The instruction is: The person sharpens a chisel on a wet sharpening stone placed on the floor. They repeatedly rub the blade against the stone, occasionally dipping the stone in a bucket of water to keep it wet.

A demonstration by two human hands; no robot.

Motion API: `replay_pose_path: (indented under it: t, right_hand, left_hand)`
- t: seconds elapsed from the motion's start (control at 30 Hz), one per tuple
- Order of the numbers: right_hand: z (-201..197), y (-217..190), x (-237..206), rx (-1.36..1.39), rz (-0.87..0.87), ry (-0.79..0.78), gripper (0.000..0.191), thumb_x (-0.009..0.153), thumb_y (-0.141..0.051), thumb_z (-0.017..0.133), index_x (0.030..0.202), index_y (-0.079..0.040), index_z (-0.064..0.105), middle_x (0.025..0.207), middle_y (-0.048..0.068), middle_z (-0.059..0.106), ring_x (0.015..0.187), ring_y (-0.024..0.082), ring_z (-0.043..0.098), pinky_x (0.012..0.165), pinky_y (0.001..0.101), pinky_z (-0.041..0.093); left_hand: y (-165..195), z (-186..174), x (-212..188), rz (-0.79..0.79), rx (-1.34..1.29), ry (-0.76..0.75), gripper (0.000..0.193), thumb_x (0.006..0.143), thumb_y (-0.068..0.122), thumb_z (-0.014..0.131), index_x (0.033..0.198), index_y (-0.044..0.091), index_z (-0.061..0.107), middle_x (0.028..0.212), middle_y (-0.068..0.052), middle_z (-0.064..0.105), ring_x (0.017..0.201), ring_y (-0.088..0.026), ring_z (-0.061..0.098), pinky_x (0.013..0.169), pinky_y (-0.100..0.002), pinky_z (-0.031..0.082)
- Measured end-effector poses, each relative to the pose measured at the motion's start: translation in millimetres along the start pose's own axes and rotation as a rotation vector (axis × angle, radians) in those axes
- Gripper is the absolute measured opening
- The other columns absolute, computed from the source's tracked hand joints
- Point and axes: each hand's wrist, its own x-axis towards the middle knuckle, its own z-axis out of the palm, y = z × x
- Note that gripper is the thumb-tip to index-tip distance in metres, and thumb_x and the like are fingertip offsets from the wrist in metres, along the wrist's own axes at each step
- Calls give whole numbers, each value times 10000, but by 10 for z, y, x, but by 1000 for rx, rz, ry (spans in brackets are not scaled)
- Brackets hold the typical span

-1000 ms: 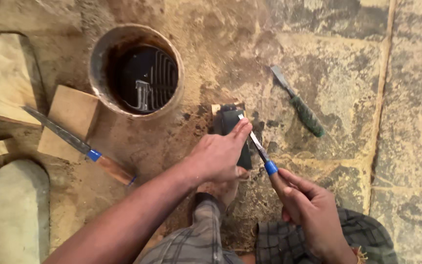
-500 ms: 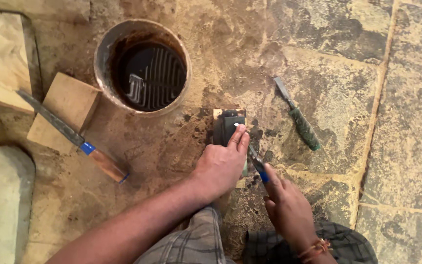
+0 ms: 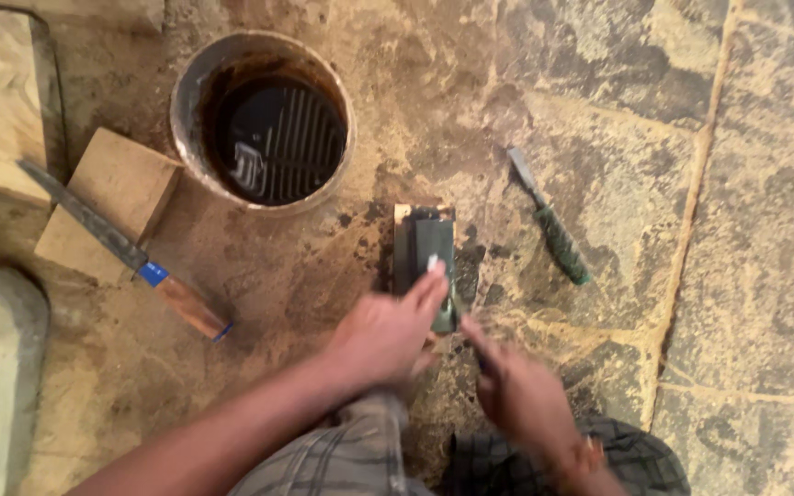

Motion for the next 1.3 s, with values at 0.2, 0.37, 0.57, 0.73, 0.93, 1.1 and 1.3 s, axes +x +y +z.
replay_pose_path:
  t: [0.2,0.37,0.57,0.73,0.93,1.1,1.3]
  right_hand:
    - [-110,-63,105,-58,-62,114,853,809,-97,690,1588,-320,421,759,86,702,559,177,639,482,303,534]
    - [-193,-13,576,-56,58,39,684,931,-123,603,1548,-338,401,743,38,698,497,151,588,418,283,497]
    - [-50,-12,-121,-25,-284,304,802,763,-90,662,1524,-279,494,852,90,728,606,159,649,482,263,551]
    - [-317,-134,302,45,91,-61,746,958,-24,529,1582,-399,369,892,26,746,619,176,705,471,298,558]
    - [-87,13,310,-21,94,-80,742,983,-69,553,1595,-429,337,904,66,742,606,193,680,507,309,567]
    - [61,-42,-145,-23,-5,-66,855,827,-129,699,1581,-408,407,873,141,708,604,222,682,563,382,597]
    - [-324,-110,606,-79,44,80,781,862,-104,655,1544,-383,399,799,84,711,570,204,651,508,353,549]
  left_hand:
    - [-22,-140,-78,-8,-57,124,1093,922,427,729,1674,45,35,1736,-112,173,675,-164,733,458,-214,565]
    - [-164,-497,151,-82,-97,263,1229,781,590,807,1596,49,63,1709,-140,188,698,-198,579,579,-297,418]
    - [-13,148,-137,55,-86,-22,1179,820,526,735,1621,62,6,1685,-134,204,623,-191,573,508,-291,490]
    - [-199,-161,84,-83,-36,37,1126,856,625,668,1583,49,28,1677,-172,138,631,-225,587,549,-327,516]
    - [-112,-260,-88,-100,-89,79,1146,873,533,698,1656,25,32,1664,-184,205,703,-212,611,595,-310,533]
    - [-49,178,-156,41,-74,-74,1163,824,557,698,1628,87,1,1725,-92,10,742,-244,647,594,-334,539]
    - [-307,-265,280,-112,-173,193,1220,731,550,783,1595,74,67,1666,-116,195,769,-245,638,648,-357,560]
